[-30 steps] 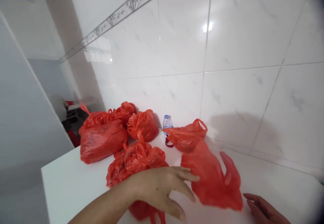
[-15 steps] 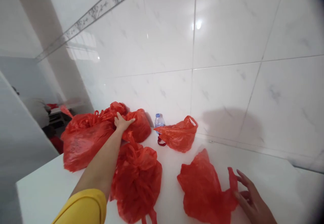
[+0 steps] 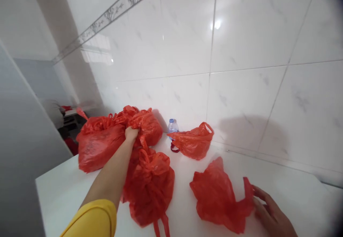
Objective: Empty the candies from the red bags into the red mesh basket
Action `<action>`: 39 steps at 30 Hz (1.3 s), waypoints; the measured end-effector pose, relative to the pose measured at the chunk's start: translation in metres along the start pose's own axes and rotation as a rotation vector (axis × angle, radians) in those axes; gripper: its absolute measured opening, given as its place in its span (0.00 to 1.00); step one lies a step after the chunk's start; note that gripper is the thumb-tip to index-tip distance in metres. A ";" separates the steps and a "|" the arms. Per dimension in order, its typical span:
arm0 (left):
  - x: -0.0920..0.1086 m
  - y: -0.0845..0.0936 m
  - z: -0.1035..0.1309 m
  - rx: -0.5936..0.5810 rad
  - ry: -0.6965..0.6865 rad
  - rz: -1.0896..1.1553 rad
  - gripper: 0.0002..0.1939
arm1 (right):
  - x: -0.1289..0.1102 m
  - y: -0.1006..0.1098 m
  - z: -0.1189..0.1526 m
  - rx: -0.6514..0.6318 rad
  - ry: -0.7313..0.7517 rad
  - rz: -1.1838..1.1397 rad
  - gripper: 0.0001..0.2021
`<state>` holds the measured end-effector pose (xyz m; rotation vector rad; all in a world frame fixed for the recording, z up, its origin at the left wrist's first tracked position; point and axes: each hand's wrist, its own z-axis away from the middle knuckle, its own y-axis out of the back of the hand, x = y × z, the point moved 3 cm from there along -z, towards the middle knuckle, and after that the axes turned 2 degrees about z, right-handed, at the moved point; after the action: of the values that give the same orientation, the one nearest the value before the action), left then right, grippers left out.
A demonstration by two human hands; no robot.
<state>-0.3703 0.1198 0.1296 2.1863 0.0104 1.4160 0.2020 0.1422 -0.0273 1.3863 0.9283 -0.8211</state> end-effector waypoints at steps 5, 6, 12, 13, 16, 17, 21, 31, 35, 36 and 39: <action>0.054 0.047 0.016 0.135 -0.179 0.111 0.16 | -0.004 -0.003 0.001 0.081 0.195 -0.020 0.28; 0.066 0.056 0.022 0.160 -0.226 0.143 0.17 | -0.010 -0.003 0.004 0.141 0.274 0.016 0.28; 0.135 0.068 0.088 0.083 -0.462 0.314 0.15 | -0.064 -0.031 0.049 0.332 0.750 0.501 0.29; 0.145 0.061 0.103 0.018 -0.492 0.341 0.14 | -0.070 -0.041 0.058 0.223 0.761 0.573 0.31; 0.170 0.027 0.151 -0.237 -0.570 0.395 0.12 | -0.072 -0.065 0.079 -0.059 0.650 0.662 0.33; 0.176 0.012 0.168 -0.321 -0.595 0.400 0.12 | -0.070 -0.068 0.084 -0.097 0.606 0.665 0.31; 0.194 -0.050 0.236 -0.568 -0.689 0.387 0.14 | -0.056 -0.057 0.103 -0.033 0.482 0.676 0.26; 0.170 -0.134 0.313 -0.563 -0.576 0.252 0.41 | -0.028 -0.010 0.155 0.071 0.347 0.709 0.25; 0.146 -0.086 0.363 -0.456 -0.892 0.285 0.37 | -0.031 -0.010 0.154 0.061 0.322 0.663 0.30; 0.138 -0.079 0.379 -0.562 -1.020 0.286 0.33 | -0.033 -0.011 0.154 0.048 0.338 0.647 0.31; 0.108 -0.079 0.412 -0.933 -1.082 0.162 0.32 | -0.040 -0.015 0.153 -0.034 0.432 0.617 0.33</action>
<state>0.0503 0.0432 0.0594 1.8205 -0.9939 0.0357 0.1797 -0.0132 -0.0035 1.7255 0.7545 -0.0376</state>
